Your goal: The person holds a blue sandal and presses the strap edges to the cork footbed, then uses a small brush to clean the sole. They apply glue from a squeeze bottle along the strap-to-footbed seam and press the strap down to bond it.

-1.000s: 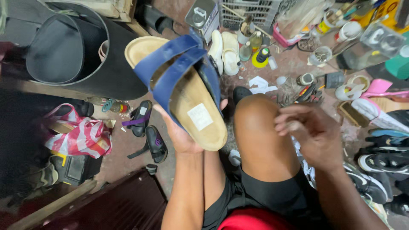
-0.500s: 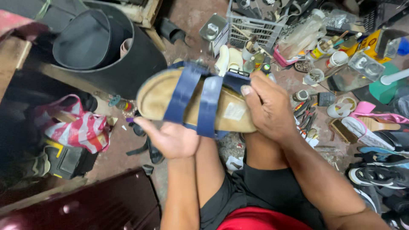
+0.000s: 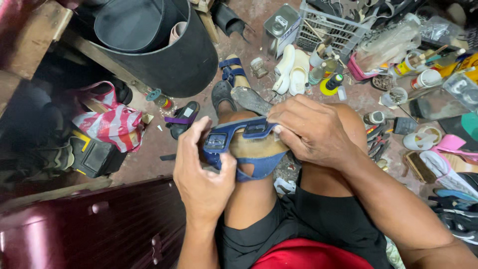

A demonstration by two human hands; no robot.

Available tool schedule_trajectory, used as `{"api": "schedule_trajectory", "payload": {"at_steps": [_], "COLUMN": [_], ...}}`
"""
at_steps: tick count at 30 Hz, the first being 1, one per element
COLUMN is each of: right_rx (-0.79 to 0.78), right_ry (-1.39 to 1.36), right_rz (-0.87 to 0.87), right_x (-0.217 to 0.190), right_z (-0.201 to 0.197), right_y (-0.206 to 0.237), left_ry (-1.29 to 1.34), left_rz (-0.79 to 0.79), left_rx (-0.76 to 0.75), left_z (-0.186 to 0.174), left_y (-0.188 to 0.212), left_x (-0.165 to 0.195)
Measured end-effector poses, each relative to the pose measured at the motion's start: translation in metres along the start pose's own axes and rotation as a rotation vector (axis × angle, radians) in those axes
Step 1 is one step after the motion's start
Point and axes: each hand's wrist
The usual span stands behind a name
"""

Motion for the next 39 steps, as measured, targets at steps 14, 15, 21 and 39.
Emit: {"api": "schedule_trajectory", "payload": {"at_steps": [14, 15, 21, 39], "right_rx": [-0.128, -0.138, 0.062, -0.196], "right_ry": [-0.098, -0.110, 0.094, -0.164], "right_rz": [-0.218, -0.204, 0.087, 0.062], "right_x": [0.025, 0.025, -0.001, -0.040], "right_z": [-0.013, -0.014, -0.011, 0.024], "right_y": [-0.006, -0.006, 0.019, 0.106], "left_ry": [-0.154, -0.136, 0.155, -0.270], "left_rz": [-0.010, -0.055, -0.455, 0.168], "left_rx": [-0.326, -0.350, -0.249, -0.309], "left_z": [-0.026, -0.024, 0.004, 0.035], "left_y": [-0.003, -0.002, 0.016, 0.027], "left_x": [0.009, 0.008, -0.012, 0.010]}}
Point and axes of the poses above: each hand's wrist, its own y-axis away from the middle knuckle, its own z-axis out of the palm, x = y × z, and after that the axes turned 1 degree about y, right-handed
